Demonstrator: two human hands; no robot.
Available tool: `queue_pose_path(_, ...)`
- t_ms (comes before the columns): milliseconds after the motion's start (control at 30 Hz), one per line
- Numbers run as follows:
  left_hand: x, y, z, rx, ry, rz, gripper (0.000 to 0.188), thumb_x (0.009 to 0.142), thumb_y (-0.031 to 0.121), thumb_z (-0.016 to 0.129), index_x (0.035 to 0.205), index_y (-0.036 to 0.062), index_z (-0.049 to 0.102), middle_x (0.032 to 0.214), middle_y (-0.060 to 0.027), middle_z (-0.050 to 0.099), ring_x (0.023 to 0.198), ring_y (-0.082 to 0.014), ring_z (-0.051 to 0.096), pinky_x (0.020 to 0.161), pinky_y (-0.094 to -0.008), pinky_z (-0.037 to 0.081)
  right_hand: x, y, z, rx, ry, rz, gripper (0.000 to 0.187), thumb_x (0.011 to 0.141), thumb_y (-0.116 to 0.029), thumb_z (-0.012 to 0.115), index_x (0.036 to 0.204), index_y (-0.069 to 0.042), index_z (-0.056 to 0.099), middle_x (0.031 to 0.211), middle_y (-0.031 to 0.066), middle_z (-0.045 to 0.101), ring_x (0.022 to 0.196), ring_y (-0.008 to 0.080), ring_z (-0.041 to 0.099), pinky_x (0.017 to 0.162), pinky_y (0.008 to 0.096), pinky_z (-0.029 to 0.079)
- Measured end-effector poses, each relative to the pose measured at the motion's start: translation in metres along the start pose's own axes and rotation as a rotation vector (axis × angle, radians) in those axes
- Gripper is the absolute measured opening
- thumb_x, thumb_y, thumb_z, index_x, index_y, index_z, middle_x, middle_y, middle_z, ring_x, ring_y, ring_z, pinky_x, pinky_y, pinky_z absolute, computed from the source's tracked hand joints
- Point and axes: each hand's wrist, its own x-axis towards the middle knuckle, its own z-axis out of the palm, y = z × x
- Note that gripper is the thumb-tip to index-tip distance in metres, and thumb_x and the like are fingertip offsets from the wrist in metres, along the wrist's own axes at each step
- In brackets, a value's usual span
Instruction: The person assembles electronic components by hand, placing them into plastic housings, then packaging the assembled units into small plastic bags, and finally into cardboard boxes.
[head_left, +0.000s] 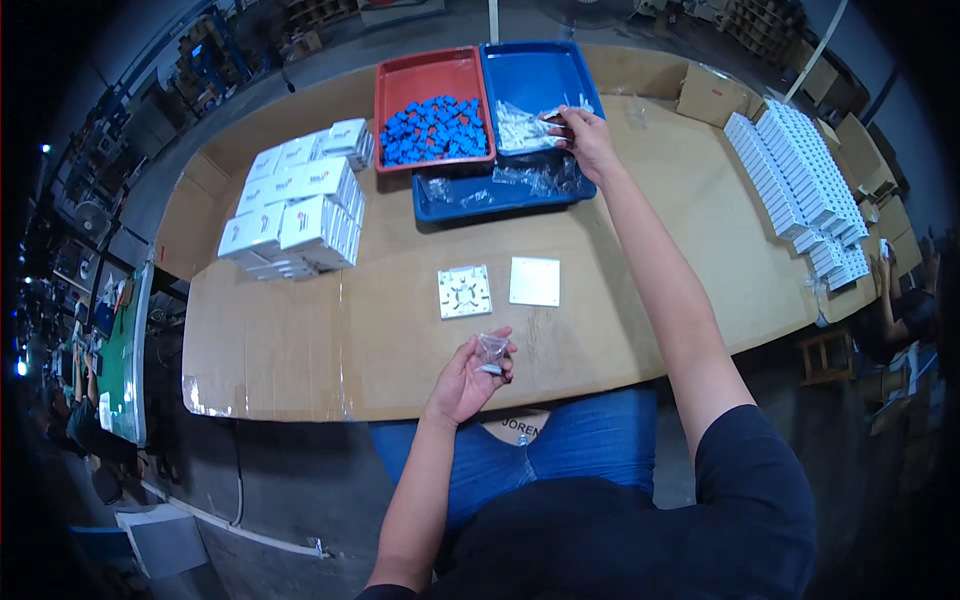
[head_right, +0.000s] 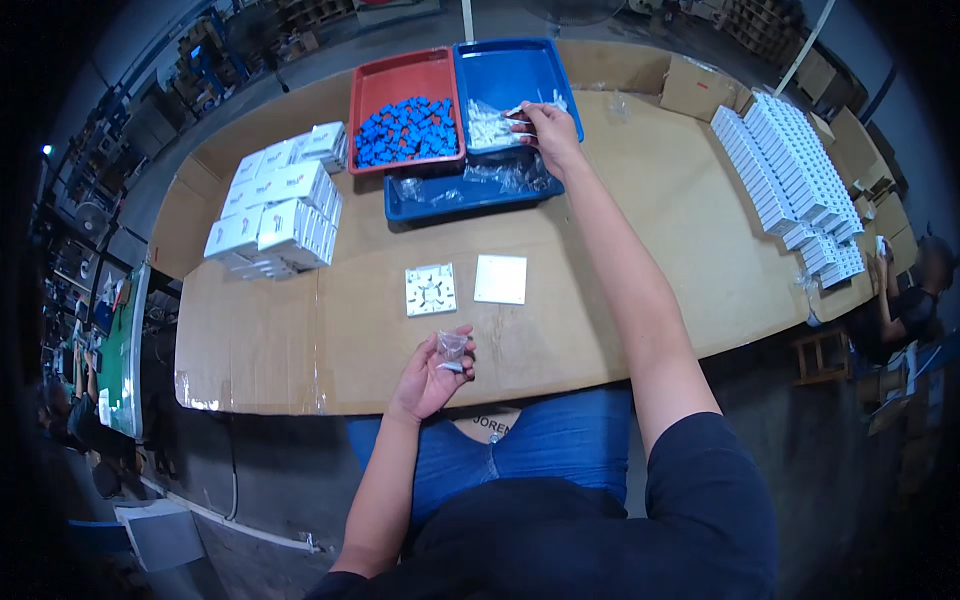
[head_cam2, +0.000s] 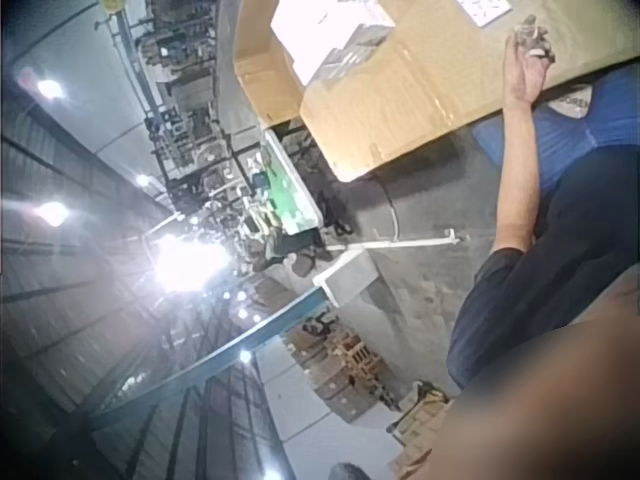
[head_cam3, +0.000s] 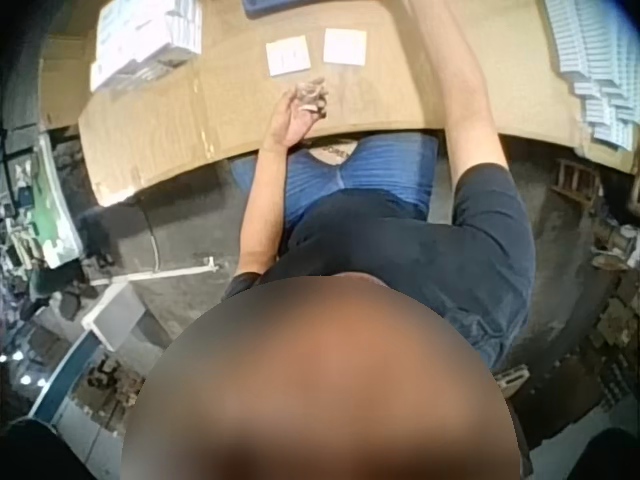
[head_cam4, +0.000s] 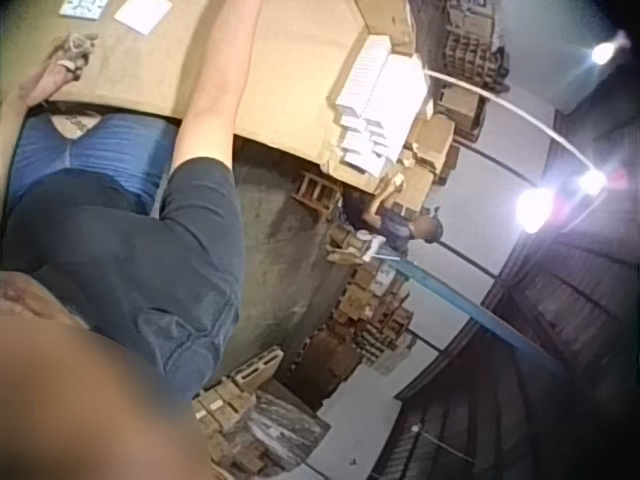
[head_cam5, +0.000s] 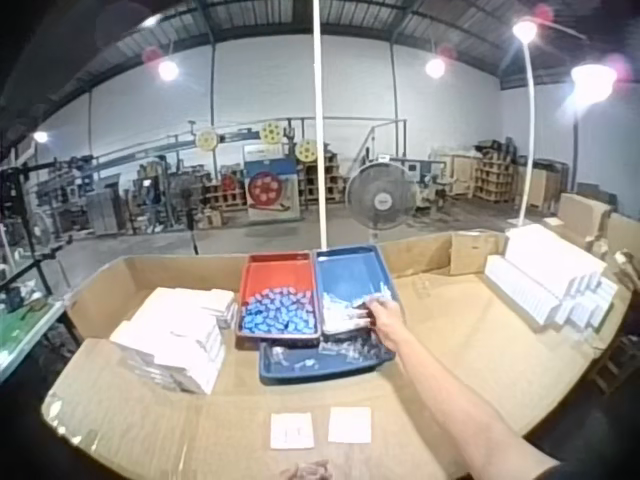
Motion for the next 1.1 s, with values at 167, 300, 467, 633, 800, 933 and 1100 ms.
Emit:
queue_pose_path(167,0.003,0.003,0.002,0.008,0.007,0.018,0.055,0.113,0.038,0.040,0.149,-0.0025,0.048,0.122,-0.0146,0.067,0.098,-0.0225,0.065,0.090,-0.0369,0.053,-0.094,0.032,0.006,-0.078,-0.013,0.090,0.025,0.105,-0.024,0.065,0.112,0.000,0.067,0.099,0.0119,0.075,0.078,0.0134,0.070,0.066,0.0265,0.058)
queue_pose_path(300,0.007,0.005,0.001,0.052,-0.017,0.013,0.054,0.114,0.038,0.039,0.146,-0.0030,0.051,0.123,-0.0147,0.068,0.098,-0.0217,0.065,0.090,-0.0366,0.053,-0.198,0.068,0.018,-0.085,-0.090,0.254,0.023,0.105,-0.017,0.065,0.112,0.005,0.068,0.098,0.0142,0.075,0.076,0.0151,0.070,0.065,0.0272,0.059)
queue_pose_path(467,0.006,0.004,0.001,0.033,-0.010,0.009,0.056,0.114,0.039,0.039,0.148,-0.0046,0.049,0.123,-0.0141,0.068,0.100,-0.0222,0.067,0.093,-0.0384,0.054,-0.280,0.069,0.036,0.033,-0.055,0.415,0.022,0.104,-0.010,0.065,0.119,0.006,0.067,0.101,0.0143,0.075,0.086,0.0171,0.074,0.075,0.0294,0.063)
queue_pose_path(633,0.003,0.004,0.003,0.055,-0.022,0.031,0.056,0.114,0.039,0.040,0.149,-0.0046,0.047,0.126,-0.0146,0.067,0.100,-0.0218,0.067,0.094,-0.0374,0.054,-0.290,0.056,0.034,0.022,-0.155,0.344,0.021,0.102,-0.005,0.066,0.120,0.006,0.068,0.104,0.0136,0.075,0.093,0.0184,0.075,0.080,0.0286,0.063)
queue_pose_path(800,0.003,0.003,0.011,0.159,0.012,0.027,0.052,0.114,0.037,0.041,0.145,-0.0034,0.052,0.122,-0.0137,0.070,0.099,-0.0187,0.066,0.092,-0.0353,0.053,-0.291,0.052,0.035,-0.044,-0.231,0.254,0.021,0.100,-0.003,0.068,0.119,0.006,0.068,0.106,0.0126,0.075,0.096,0.0174,0.074,0.085,0.0280,0.061)
queue_pose_path(933,0.002,0.002,0.003,0.189,-0.026,0.050,0.048,0.114,0.037,0.040,0.140,-0.0009,0.054,0.124,-0.0157,0.068,0.101,-0.0213,0.066,0.093,-0.0364,0.054,-0.287,0.048,0.048,-0.142,-0.344,0.197,0.017,0.098,-0.004,0.071,0.113,0.003,0.072,0.104,0.0093,0.075,0.096,0.0158,0.072,0.087,0.0287,0.059)
queue_pose_path(1100,0.001,0.001,0.007,0.181,-0.007,0.051,0.045,0.115,0.036,0.040,0.136,0.0001,0.057,0.122,-0.0157,0.068,0.101,-0.0207,0.065,0.092,-0.0362,0.053,-0.283,0.048,0.049,-0.382,-0.445,0.103,0.010,0.094,-0.004,0.074,0.103,-0.001,0.076,0.101,0.0045,0.074,0.097,0.0148,0.069,0.087,0.0301,0.056)
